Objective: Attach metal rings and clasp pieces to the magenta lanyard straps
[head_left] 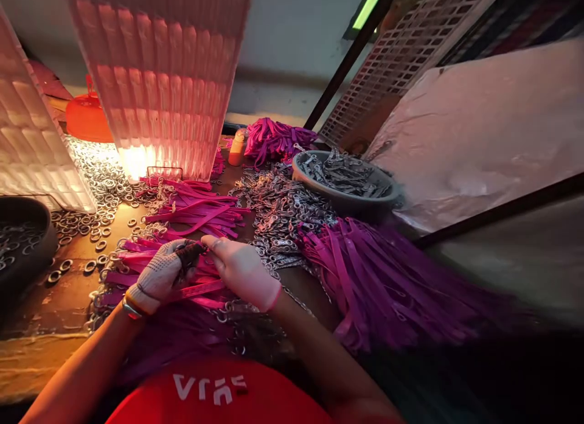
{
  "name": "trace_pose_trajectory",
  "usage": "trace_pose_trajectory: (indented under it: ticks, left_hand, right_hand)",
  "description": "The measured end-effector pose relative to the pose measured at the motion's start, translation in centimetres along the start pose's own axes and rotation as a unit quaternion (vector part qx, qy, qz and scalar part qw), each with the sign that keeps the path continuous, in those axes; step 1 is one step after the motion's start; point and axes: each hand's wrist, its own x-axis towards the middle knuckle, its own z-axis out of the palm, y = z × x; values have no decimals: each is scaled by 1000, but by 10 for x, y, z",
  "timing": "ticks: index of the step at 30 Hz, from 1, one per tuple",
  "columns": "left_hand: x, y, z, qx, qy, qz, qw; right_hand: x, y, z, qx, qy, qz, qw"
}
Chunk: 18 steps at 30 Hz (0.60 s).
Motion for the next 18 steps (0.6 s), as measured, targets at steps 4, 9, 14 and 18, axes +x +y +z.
trace_pose_trajectory:
  ticks: [4, 9, 14, 18]
  left_hand:
    - [0, 2, -4, 107, -25, 10, 994]
    - [8, 6, -8, 376, -36, 140, 915]
    - [11, -3, -12, 236, -66, 36, 969]
    - [8, -14, -13, 151, -45, 11, 987]
  right_hand:
    - [4, -7, -2, -136, -48, -1, 990]
    - [6, -12, 1, -190, -53, 3, 980]
    - [6, -12, -1, -140, -28, 21, 989]
    - [5, -8, 0, -153, -88, 24, 984]
